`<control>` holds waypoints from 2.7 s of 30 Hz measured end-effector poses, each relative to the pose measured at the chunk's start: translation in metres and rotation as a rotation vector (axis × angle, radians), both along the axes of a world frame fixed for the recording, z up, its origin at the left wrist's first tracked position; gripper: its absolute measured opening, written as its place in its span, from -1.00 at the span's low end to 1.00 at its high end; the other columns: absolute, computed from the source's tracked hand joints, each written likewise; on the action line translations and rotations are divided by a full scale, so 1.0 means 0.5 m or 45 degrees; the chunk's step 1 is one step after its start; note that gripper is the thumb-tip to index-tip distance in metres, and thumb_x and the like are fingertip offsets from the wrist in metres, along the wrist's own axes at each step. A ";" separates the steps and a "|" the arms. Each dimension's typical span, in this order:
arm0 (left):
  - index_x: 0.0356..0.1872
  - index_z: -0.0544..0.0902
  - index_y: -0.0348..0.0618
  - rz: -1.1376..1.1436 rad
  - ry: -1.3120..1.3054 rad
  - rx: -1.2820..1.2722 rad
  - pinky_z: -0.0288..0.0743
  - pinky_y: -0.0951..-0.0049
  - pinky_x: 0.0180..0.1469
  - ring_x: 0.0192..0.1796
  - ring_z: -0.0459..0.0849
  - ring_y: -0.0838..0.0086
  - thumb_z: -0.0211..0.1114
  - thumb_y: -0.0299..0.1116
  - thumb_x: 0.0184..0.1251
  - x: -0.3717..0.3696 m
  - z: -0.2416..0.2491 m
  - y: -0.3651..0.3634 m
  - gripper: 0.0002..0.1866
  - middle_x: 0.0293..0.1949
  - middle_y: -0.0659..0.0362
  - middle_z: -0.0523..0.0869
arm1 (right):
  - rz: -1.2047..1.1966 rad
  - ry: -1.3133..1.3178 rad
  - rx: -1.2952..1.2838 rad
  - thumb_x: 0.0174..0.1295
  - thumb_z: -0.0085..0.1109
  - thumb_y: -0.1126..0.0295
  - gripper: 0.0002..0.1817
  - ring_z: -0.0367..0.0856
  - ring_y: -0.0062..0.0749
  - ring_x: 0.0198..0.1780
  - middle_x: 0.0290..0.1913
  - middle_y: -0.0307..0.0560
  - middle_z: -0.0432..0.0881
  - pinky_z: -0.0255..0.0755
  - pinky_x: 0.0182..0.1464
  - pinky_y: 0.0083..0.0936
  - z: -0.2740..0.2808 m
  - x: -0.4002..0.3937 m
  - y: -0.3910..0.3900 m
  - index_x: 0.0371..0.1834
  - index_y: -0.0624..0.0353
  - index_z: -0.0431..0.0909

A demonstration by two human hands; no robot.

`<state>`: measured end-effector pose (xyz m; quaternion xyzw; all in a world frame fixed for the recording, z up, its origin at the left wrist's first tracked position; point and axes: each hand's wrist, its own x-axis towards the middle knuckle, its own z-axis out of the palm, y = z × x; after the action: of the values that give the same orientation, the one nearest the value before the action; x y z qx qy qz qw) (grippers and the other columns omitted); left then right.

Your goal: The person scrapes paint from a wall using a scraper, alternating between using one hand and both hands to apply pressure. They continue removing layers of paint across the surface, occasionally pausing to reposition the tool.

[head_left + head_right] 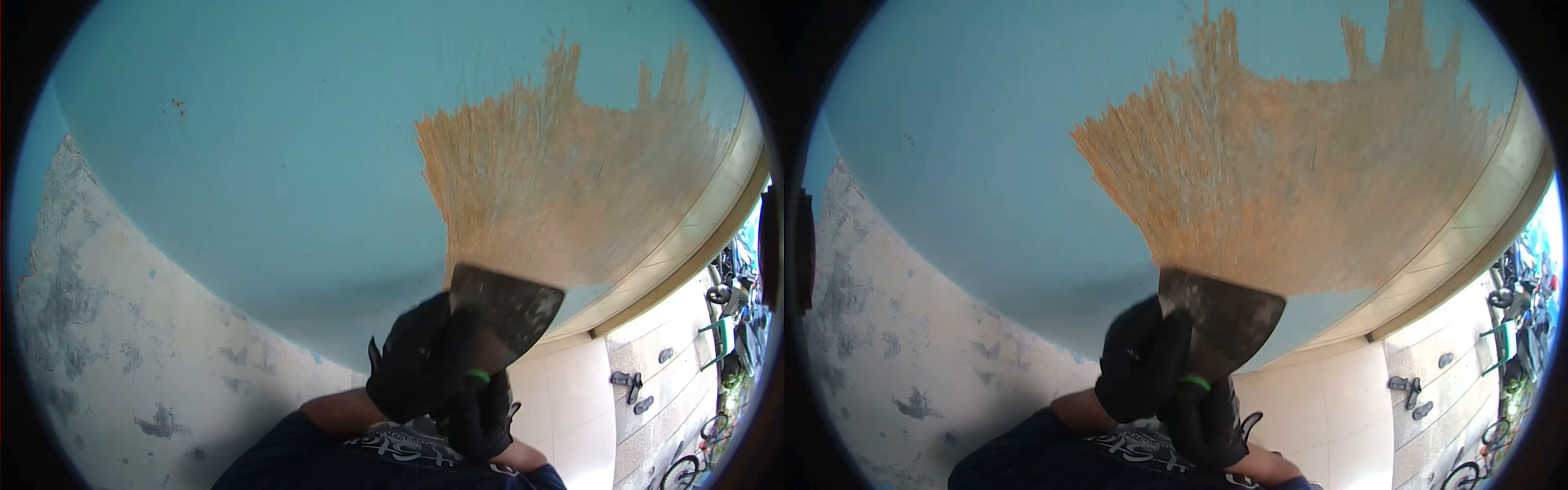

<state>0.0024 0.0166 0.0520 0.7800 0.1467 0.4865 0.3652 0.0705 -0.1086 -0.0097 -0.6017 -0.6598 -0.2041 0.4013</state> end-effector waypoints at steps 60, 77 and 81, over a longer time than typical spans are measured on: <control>-0.20 0.67 -0.28 -0.013 0.108 -0.445 0.48 0.37 -0.24 -0.34 0.61 0.48 0.22 -0.32 0.57 0.001 -0.089 0.006 -0.78 -0.41 0.16 0.69 | 0.248 1.718 -0.168 0.36 0.20 0.53 -0.78 0.68 -0.21 -0.32 -0.28 0.08 0.67 0.53 -0.22 -0.26 -0.062 -0.065 0.001 -0.02 0.41 0.46; -0.13 0.70 -0.30 -0.102 -0.065 -0.576 0.51 0.45 -0.16 -0.25 0.60 0.65 0.15 -0.25 0.63 0.020 -0.098 -0.006 -0.71 -0.31 0.24 0.75 | 0.411 1.522 -0.056 0.56 -0.08 0.35 -0.83 0.54 -0.53 -0.56 -0.50 -0.18 0.55 0.40 -0.50 -0.51 -0.045 -0.042 0.010 -0.15 0.23 0.38; -0.02 0.71 -0.29 -0.088 0.030 -0.553 0.56 0.30 0.00 -0.12 0.76 0.29 0.16 -0.17 0.59 0.015 -0.097 0.000 -0.65 -0.18 0.01 0.81 | 0.388 1.614 -0.091 0.57 -0.10 0.33 -0.81 0.54 -0.54 -0.56 -0.51 -0.19 0.55 0.40 -0.50 -0.51 -0.041 -0.042 0.011 -0.15 0.22 0.39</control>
<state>0.0100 0.0165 0.0034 0.6931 0.2255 0.4216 0.5395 0.0497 -0.1031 -0.0303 -0.5182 -0.3796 0.2716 0.7167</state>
